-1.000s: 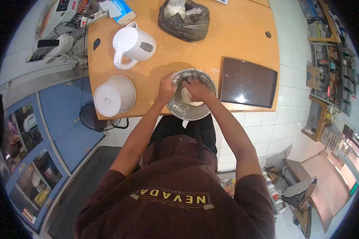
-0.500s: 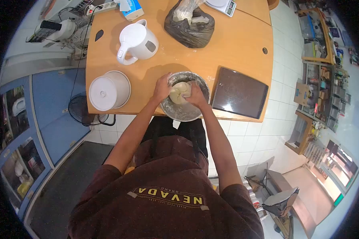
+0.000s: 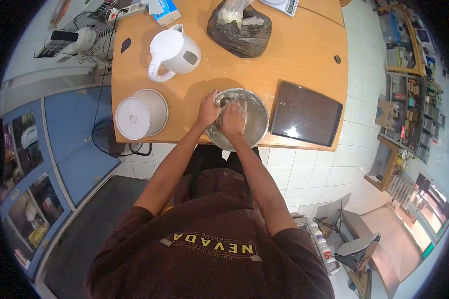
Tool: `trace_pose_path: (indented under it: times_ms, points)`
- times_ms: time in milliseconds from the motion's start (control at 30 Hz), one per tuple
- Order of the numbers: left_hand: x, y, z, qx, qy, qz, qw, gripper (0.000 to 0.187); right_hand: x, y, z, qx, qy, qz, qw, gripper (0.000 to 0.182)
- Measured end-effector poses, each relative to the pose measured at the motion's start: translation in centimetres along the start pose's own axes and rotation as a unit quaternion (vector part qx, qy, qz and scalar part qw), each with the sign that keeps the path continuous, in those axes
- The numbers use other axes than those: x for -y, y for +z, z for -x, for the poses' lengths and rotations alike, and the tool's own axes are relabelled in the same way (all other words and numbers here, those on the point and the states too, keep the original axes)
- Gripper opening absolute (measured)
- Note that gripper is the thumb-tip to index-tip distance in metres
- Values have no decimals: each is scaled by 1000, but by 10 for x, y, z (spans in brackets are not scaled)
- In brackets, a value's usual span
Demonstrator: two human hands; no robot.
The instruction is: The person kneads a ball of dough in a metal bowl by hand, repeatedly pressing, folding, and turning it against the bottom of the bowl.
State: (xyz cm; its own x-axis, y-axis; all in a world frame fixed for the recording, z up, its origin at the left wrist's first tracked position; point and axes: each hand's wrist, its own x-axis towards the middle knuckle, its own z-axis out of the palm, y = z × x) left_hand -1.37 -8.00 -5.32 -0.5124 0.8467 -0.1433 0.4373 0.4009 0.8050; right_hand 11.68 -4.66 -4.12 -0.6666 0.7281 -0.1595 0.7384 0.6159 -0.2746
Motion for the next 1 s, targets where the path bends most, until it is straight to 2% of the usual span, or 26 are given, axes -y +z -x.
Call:
trace_pose_path:
  times_ms: [133,233,300,433,533,567,767,867,967,1000]
  points:
    - [-4,-2,-3,22,-31,7,999,51,13,3,11,23,12,20,999,64]
    - [-5,-3,-4,33,-33,11,999,52,23,-8,17,85,-1,70,994,72]
    - [-3,-3,-3,34,-29,15,999,52,32,-19,21,100,-9,21,995,76]
    - [7,3,-7,47,5,8,999,52,30,-1,22,76,-23,-25,997,83]
    - [14,3,-7,52,40,18,998,53,17,9,16,156,-28,38,987,84]
    - [15,3,-7,54,51,14,997,54,12,16,14,132,-26,17,991,88]
    - [11,-2,-6,77,42,-17,996,56,-2,21,9,79,-16,-60,995,81]
    - [16,0,-5,63,53,-13,997,56,-11,15,5,65,16,-202,977,77]
    - [15,1,-1,51,46,-12,998,55,-29,-9,1,100,2,-153,983,76]
    - [13,1,-2,53,40,-12,998,56,-38,-14,-5,115,-27,-175,977,74]
